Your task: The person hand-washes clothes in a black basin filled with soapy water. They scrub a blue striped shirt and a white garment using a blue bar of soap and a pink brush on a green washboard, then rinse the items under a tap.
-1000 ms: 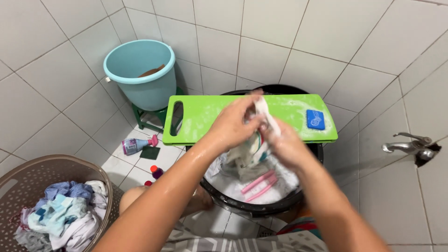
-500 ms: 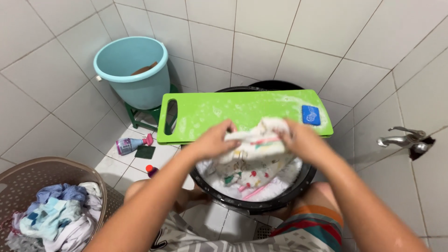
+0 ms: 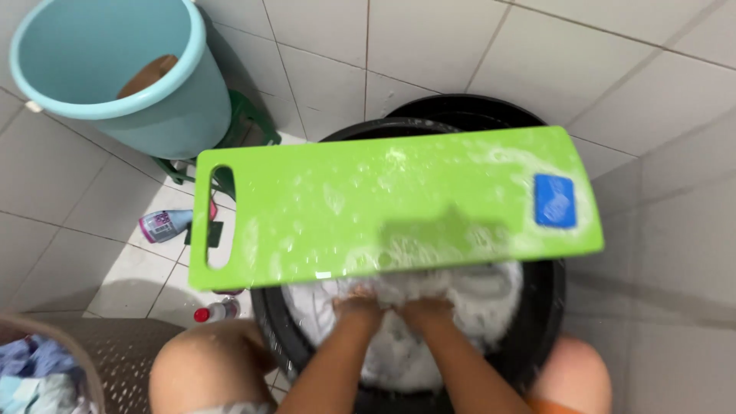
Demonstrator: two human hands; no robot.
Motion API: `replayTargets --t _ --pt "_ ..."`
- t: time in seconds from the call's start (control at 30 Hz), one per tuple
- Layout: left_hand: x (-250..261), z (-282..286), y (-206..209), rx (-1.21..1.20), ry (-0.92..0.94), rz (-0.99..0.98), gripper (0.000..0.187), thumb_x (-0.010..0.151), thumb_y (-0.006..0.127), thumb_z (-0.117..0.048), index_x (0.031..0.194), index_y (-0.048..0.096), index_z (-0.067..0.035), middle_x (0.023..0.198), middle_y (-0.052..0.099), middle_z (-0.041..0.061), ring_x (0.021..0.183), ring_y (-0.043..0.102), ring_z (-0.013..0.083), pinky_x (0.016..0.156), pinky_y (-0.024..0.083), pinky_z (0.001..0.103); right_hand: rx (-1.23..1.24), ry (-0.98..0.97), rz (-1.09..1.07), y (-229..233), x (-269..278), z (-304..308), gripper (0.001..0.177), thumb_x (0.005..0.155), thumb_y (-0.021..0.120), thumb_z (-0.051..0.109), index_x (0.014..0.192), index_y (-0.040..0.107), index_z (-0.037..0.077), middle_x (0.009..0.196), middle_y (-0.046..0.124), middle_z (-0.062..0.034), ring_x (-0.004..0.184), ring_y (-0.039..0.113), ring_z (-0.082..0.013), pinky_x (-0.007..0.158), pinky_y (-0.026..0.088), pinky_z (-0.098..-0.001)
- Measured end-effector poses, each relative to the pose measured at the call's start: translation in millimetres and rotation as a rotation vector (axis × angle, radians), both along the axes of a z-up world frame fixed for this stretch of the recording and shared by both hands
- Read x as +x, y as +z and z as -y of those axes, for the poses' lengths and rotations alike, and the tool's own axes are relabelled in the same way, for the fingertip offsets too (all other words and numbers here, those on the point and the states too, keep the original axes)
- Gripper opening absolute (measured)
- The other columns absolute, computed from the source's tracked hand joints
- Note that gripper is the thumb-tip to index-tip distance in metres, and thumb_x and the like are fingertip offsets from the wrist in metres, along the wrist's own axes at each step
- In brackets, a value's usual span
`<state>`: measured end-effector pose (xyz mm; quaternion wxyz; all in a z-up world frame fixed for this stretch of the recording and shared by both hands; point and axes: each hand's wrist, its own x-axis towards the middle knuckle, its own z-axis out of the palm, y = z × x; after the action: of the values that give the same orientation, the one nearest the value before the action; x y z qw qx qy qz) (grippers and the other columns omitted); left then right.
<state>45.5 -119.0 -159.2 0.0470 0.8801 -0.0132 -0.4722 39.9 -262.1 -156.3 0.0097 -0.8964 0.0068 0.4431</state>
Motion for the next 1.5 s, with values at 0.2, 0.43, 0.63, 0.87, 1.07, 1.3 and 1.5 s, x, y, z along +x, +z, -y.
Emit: replayTargets --t 0.2,0.43,0.63,0.87,1.07,1.3,1.5 --pt "-2.5 6.2 -59.2 -0.013 -0.071 -0.097 0.086 0.076 0.067 -0.062 0.14 0.042 -0.01 0.139 0.044 0.014 0.125 0.046 0.0355 0.099 0.041 0.052 0.153 0.117 -0.089 -44.0 -15.3 15.8 0.062 0.083 0.073 0.039 0.135 0.046 0.017 0.129 0.054 -0.0183 0.119 0.056 -0.0336 0.098 0.049 -0.0437" --pt "-15.9 -8.8 27.5 -0.667 -0.333 0.93 0.08 0.061 0.08 -0.055 0.121 0.069 -0.003 0.114 0.071 0.021 0.1 0.069 0.0377 0.083 0.056 0.046 0.657 0.18 0.112 87.2 -24.6 43.6 0.043 0.08 0.075 0.025 0.12 0.063 0.014 0.113 0.069 -0.0128 0.106 0.067 -0.028 0.09 0.054 -0.0403" --pt "-0.2 -21.8 226.5 -0.923 -0.053 0.352 0.039 0.083 0.072 -0.039 0.112 0.076 -0.014 0.093 0.078 0.01 0.083 0.074 0.0233 0.076 0.058 0.038 1.025 -0.357 0.455 244.2 -32.4 75.3 0.043 0.083 0.071 0.018 0.125 0.063 0.012 0.115 0.071 -0.0045 0.107 0.068 -0.0205 0.093 0.055 -0.0359" --pt "-10.3 -42.0 348.3 -1.663 0.601 0.388 0.039 0.096 0.069 -0.032 0.119 0.068 0.001 0.094 0.074 0.012 0.08 0.068 0.0229 0.068 0.057 0.037 1.587 -0.47 0.692 159.9 -45.4 -12.3 0.042 0.102 0.06 0.018 0.142 0.055 0.007 0.134 0.066 -0.0118 0.12 0.061 -0.0211 0.099 0.05 -0.0349" --pt "-44.4 -15.1 238.3 -1.541 1.13 0.38 0.044 0.096 0.067 -0.039 0.124 0.065 -0.006 0.109 0.074 0.005 0.1 0.068 0.018 0.081 0.056 0.033 1.708 -0.763 0.943 187.6 -55.7 -58.7 0.026 0.104 0.066 0.025 0.115 0.056 0.003 0.105 0.063 -0.0141 0.094 0.058 -0.0193 0.08 0.051 -0.034" --pt "-35.4 -58.2 263.7 -1.242 0.768 0.456 0.033 0.09 0.072 -0.029 0.108 0.073 -0.001 0.094 0.079 0.011 0.077 0.075 0.0186 0.069 0.06 0.034 0.617 -0.556 0.82 239.6 -53.5 14.1 0.039 0.098 0.064 0.047 0.114 0.065 0.011 0.086 0.069 -0.0161 0.081 0.067 -0.0256 0.077 0.052 -0.0397" --pt "-50.2 -29.8 360.0 -1.49 0.638 0.434 0.026 0.089 0.077 -0.021 0.106 0.073 -0.001 0.094 0.077 0.006 0.077 0.071 0.0116 0.069 0.058 0.028 1.669 -0.447 0.888 170.0 -70.1 -28.9 0.078 0.083 0.083 0.044 0.141 0.04 0.013 0.121 0.062 -0.0043 0.113 0.06 -0.0182 0.095 0.052 -0.0375"
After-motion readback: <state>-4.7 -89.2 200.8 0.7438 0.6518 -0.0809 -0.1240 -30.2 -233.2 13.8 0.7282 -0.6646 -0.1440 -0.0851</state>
